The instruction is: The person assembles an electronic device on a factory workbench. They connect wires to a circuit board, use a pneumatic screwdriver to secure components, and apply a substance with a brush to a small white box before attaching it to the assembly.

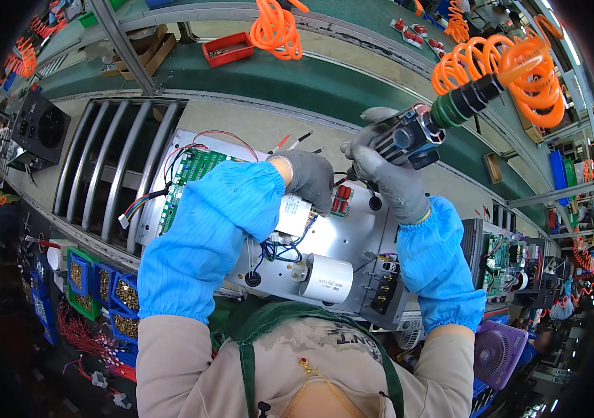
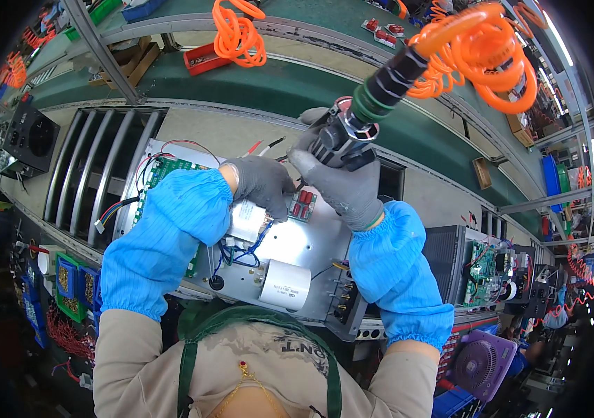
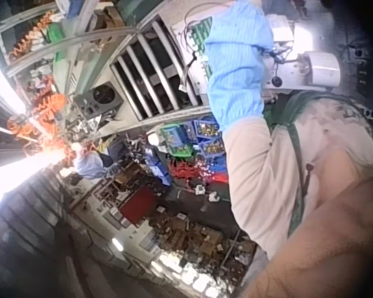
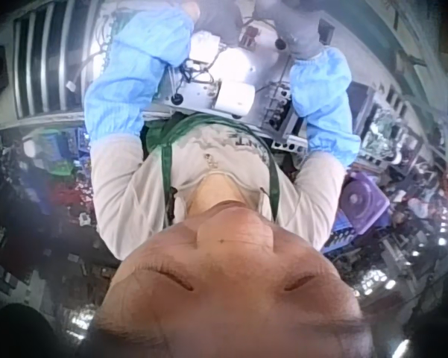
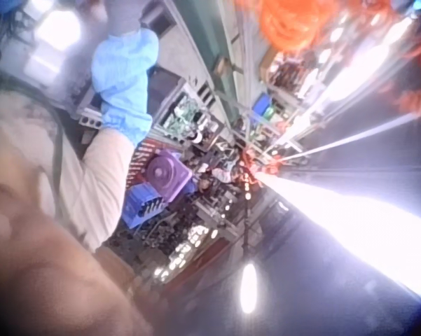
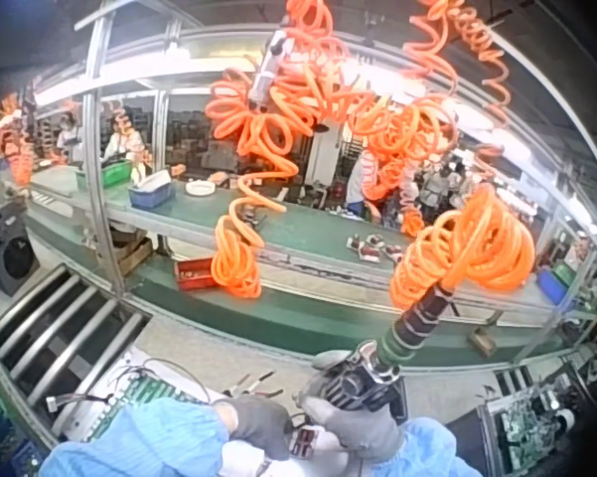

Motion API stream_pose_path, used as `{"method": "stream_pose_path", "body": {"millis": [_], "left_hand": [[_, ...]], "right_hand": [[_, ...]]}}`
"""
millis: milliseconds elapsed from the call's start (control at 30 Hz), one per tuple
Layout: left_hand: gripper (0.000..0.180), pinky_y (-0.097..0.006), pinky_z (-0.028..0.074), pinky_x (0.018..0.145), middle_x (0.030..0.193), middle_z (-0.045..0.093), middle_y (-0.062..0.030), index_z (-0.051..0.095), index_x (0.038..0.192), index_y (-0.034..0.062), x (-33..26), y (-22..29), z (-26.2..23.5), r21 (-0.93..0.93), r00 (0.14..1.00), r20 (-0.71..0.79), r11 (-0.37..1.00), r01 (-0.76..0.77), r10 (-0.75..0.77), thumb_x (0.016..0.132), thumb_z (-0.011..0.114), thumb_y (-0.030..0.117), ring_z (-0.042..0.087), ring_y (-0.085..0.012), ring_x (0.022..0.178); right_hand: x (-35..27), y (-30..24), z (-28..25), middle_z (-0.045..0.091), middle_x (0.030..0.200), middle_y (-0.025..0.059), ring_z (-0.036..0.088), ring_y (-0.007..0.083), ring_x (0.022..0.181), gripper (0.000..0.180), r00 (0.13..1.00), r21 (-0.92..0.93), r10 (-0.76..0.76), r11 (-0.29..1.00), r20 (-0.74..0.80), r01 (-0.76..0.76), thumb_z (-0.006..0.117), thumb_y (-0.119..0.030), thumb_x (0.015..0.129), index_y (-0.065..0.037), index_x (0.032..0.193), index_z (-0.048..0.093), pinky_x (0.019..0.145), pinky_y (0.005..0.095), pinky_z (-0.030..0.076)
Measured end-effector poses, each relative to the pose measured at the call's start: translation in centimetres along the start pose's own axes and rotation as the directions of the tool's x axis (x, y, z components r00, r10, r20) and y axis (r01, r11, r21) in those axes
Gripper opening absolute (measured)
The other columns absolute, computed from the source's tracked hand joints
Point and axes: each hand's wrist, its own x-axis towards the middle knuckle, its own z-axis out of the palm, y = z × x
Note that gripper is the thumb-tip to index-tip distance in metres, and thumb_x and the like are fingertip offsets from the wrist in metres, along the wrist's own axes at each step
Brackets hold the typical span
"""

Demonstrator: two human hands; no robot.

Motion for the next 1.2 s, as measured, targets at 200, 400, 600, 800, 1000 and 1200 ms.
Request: {"method": "stream_pose_path", "body": {"millis": [200,400,600,800,1000,1200], "left_hand": [[0.048,-0.037,0.051,0.072,0.093,0.069,-0.0099,0.07,0.1,0.0105,-0.9,0.1,-0.1,-0.037,0.999,-0.037,0.999,0.005,-0.006,0.062,0.07,0.04,0.066,-0.0265,0.085],[0.047,-0.038,0.051,0.073,0.094,0.069,-0.012,0.07,0.097,0.0078,0.3,-0.5,1.1,-0.01,0.987,-0.155,0.999,-0.032,0.03,0.062,0.07,0.039,0.066,-0.0267,0.084],[0.045,-0.039,0.049,0.078,0.092,0.068,-0.0162,0.071,0.093,0.0055,0.8,-0.3,0.6,-0.003,0.974,-0.224,1.0,0.016,-0.016,0.065,0.065,0.04,0.066,-0.03,0.087],[0.048,-0.038,0.047,0.086,0.103,0.066,-0.018,0.068,0.104,0.007,1.1,0.2,0.9,0.081,0.955,-0.292,0.996,-0.03,0.053,0.068,0.06,0.038,0.062,-0.0326,0.098],[0.047,-0.039,0.046,0.09,0.108,0.065,-0.0185,0.067,0.106,0.0049,0.0,-0.8,1.6,0.05,0.927,-0.372,0.998,-0.04,0.056,0.071,0.057,0.034,0.061,-0.033,0.102],[0.039,-0.036,0.046,0.089,0.109,0.063,-0.0163,0.063,0.112,0.0058,0.7,-0.3,2.2,0.005,0.791,-0.604,0.992,-0.123,0.101,0.081,0.058,0.029,0.059,-0.0315,0.103]], "right_hand": [[0.3,0.3,-0.3,0.062,0.09,0.0028,0.06,0.0095,0.081,0.043,0.997,-0.03,0.031,0.999,0.076,-0.029,0.069,-0.001,0.073,-0.004,0.114,0.054,0.071,0.0249,0.051],[-0.1,0.4,-0.2,0.061,0.09,0.002,0.059,0.0092,0.082,0.044,0.99,-0.037,0.021,0.999,0.138,-0.016,0.069,-0.001,0.074,-0.004,0.115,0.054,0.074,0.0247,0.051],[-2.5,-2.7,-0.2,0.06,0.082,0.0095,0.058,0.0163,0.063,0.047,0.989,0.116,-0.145,0.982,-0.041,0.148,0.064,-0.006,0.076,-0.003,0.121,0.049,0.058,0.0304,0.05],[-17.1,-10.6,-7.4,0.043,0.058,-0.0037,0.041,0.008,0.047,0.06,0.942,0.478,-0.322,0.816,-0.095,0.326,0.062,-0.021,0.084,-0.009,0.136,0.032,0.041,0.0274,0.036],[-34.7,-2.9,-12.6,0.057,0.083,0.0104,0.056,0.0187,0.065,0.044,0.897,0.291,0.31,0.931,-0.317,-0.219,0.07,-0.024,0.077,-0.004,0.111,0.05,0.056,0.0338,0.048],[-40.5,15.2,-9.7,0.064,0.073,0.0068,0.058,0.0144,0.061,0.013,0.454,0.307,0.693,0.683,-0.561,-0.663,0.064,-0.017,0.083,-0.006,0.083,0.057,0.054,0.0293,0.047]]}}
